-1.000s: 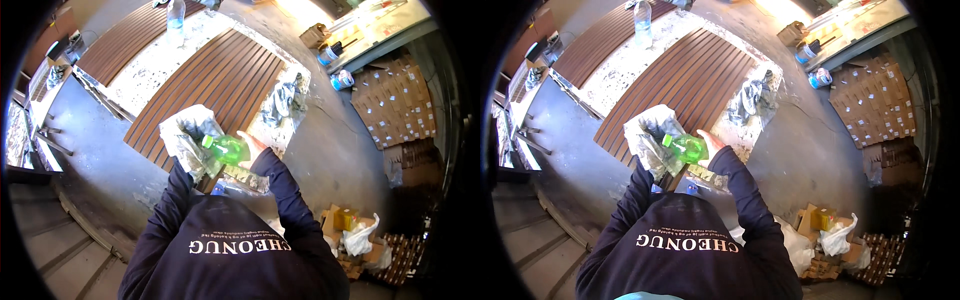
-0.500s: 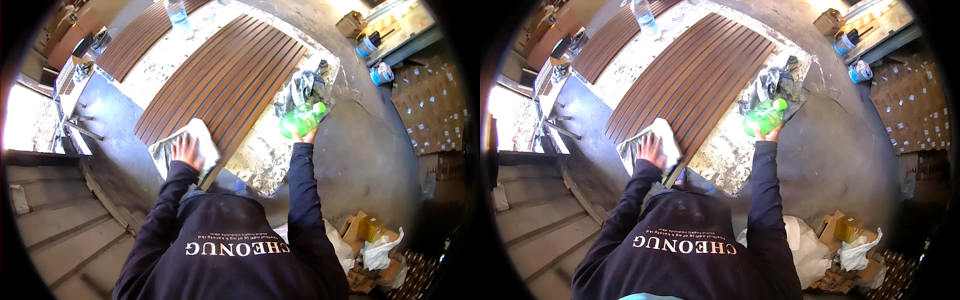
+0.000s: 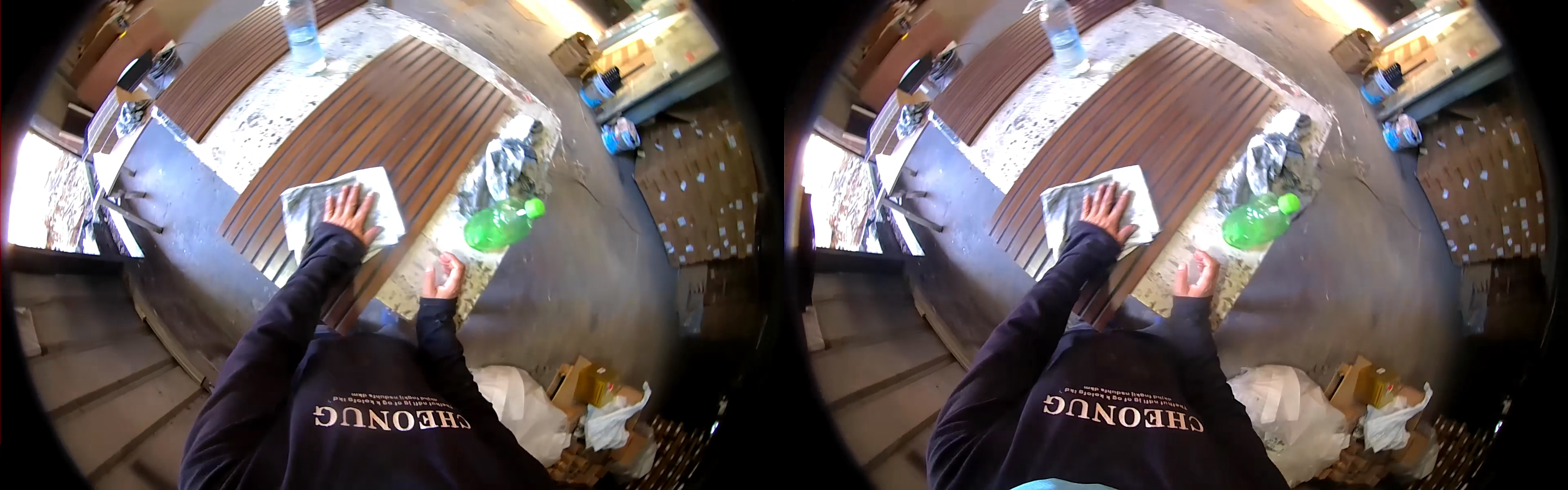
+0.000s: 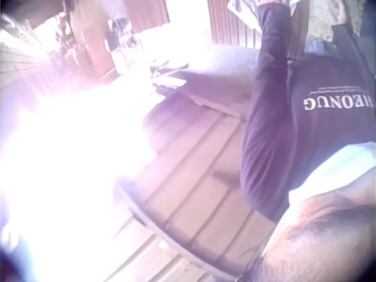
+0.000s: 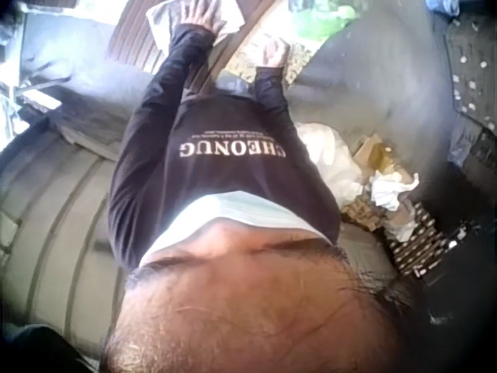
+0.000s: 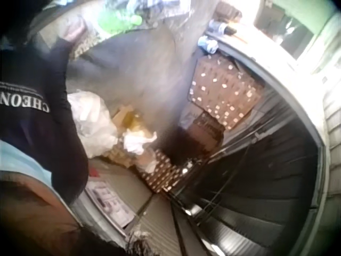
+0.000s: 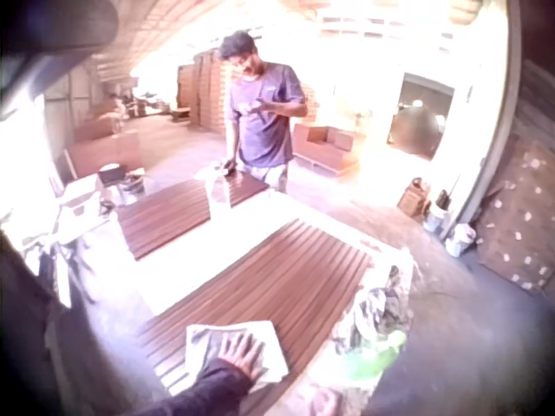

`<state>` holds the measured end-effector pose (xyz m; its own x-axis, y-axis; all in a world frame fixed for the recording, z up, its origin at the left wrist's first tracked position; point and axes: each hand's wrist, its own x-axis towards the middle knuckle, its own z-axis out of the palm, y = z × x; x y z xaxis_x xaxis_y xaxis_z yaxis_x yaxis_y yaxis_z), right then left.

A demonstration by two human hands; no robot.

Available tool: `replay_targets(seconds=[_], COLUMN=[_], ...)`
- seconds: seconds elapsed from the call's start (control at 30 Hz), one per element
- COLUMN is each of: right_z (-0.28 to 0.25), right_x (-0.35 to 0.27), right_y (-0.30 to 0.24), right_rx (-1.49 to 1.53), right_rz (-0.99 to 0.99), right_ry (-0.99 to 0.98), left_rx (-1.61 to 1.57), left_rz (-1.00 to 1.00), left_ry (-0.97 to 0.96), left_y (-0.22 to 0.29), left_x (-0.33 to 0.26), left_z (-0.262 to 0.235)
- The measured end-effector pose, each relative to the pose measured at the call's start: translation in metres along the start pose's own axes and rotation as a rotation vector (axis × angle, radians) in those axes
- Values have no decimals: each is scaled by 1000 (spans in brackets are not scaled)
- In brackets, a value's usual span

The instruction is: The person wipes the surface of wood furniture panels with a cloth, applying liquid from a green bottle.

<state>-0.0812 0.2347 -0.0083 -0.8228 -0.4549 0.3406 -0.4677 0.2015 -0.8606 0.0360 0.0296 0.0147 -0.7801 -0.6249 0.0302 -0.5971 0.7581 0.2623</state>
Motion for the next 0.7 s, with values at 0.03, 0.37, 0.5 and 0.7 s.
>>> replay_targets(seconds=[0.03, 0.37, 0.5, 0.7], right_z=[8, 18, 20, 6], right_x=[4, 18, 20, 19], right_y=[0, -4, -18, 2], right_rx=[-34, -348, -361, -292], right_rz=[-39, -71, -44, -97], right_ry=[-16, -176, -194, -158], left_rx=[-14, 92, 153, 45], left_rz=[57, -316, -240, -8], left_ry=[4, 102, 101, 70], left_y=[-5, -128, -121, -58], left_x=[13, 104, 96, 29], left_z=[0, -12, -18, 1])
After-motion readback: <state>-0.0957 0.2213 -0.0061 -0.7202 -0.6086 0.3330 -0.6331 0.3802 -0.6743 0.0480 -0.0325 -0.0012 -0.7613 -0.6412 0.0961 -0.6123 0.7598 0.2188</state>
